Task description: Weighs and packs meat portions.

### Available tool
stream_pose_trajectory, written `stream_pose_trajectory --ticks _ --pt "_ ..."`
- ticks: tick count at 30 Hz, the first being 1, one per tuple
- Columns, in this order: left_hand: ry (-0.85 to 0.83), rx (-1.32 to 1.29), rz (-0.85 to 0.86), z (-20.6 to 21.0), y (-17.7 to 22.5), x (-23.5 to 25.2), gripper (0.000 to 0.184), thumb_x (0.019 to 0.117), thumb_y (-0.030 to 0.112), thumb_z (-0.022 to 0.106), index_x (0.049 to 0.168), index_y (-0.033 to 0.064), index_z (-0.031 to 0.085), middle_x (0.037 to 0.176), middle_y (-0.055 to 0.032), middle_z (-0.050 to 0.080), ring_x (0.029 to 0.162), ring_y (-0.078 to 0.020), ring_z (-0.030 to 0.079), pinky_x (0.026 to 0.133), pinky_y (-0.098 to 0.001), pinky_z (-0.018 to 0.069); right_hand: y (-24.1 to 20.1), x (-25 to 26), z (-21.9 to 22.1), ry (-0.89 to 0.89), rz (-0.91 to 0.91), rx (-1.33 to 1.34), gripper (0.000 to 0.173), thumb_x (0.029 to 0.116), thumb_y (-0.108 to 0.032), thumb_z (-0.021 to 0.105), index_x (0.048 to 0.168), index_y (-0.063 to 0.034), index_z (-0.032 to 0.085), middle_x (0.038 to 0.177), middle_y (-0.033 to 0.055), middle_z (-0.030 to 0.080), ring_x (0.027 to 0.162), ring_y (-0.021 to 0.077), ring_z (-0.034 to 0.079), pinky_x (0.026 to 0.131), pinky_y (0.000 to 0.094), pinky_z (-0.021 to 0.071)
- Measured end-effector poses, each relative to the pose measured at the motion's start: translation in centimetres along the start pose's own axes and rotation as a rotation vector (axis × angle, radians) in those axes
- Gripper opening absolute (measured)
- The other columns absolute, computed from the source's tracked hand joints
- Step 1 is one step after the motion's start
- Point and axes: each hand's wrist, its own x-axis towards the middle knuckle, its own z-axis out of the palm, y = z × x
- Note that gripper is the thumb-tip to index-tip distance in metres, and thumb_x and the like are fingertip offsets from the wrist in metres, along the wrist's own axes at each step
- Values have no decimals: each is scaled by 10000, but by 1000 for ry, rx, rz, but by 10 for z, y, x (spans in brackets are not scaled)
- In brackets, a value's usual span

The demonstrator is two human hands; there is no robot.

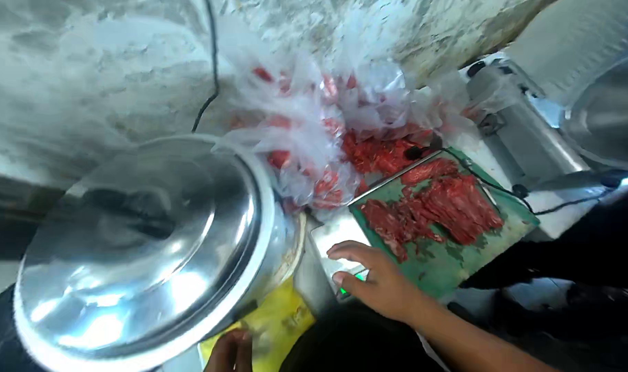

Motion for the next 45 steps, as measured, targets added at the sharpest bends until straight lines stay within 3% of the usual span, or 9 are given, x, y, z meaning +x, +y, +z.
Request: stream_pose_trajectory --ticks 6,9,17,21,26,30,35,42,45 --pt "-27 -260 267 11 54 19 74 1000 122 616 1040 73 655 906 27 702 797 -55 682 736 -253 613 -19 1 43 -332 131 101 792 915 -523 714 1508 -47 491 1430 99 605 1313 169 575 1099 392 498" --pt "-65 -254 410 33 56 33 109 1007 201 617 1035 128 692 970 11 698 889 -97 681 785 -289 609 -29 -1 44 -349 89 245 530 996 -392 649 1376 -24 612 1161 83 711 1029 133 685 912 340 585" --pt "-23 -74 534 59 57 51 146 1001 198 611 1037 109 721 996 -6 703 955 -96 674 842 -290 595 -42 -17 23 -291 79 56 538 956 -541 671 1273 -106 685 1158 -18 731 1093 61 676 975 337 583" --pt "-124 -158 443 67 62 57 262 992 290 648 1166 110 725 1181 -46 680 1102 -157 659 906 -349 597 -34 -28 22 7 126 144 294 1076 -242 509 983 -77 733 873 -5 710 810 73 668 739 287 573" --pt "-350 -461 -15 70 56 70 616 997 432 587 1479 55 516 1476 -93 557 1326 -211 560 1053 -401 521 -42 -29 6 108 199 736 394 1080 -318 495 1140 13 700 1152 225 719 1028 317 729 832 437 633" --pt "-575 -958 -397 72 58 76 382 1044 274 528 1284 -13 604 1122 -158 710 1001 -229 711 871 -406 606 -42 -36 -18 131 221 821 377 1056 -374 544 1090 -44 726 1086 201 741 932 280 751 729 393 646" --pt "-420 -1046 -213 83 61 70 251 993 245 647 791 95 656 729 -17 653 651 -84 646 639 -276 580 -28 -45 -39 386 382 639 252 1021 -158 507 942 -51 722 882 127 757 729 184 736 613 327 627" --pt "-340 -718 144 91 73 71 143 1002 169 634 920 56 668 753 -29 663 648 -107 640 603 -255 563 14 -48 -37 725 328 24 294 944 -180 665 1189 -28 612 999 84 688 855 181 684 731 367 602" --pt "-384 -592 189 105 86 75 83 946 156 701 929 76 692 799 -7 694 680 -95 649 614 -245 561 4 -42 -30 404 152 50 295 969 -279 687 1155 -51 679 1033 56 713 920 161 697 803 362 611"
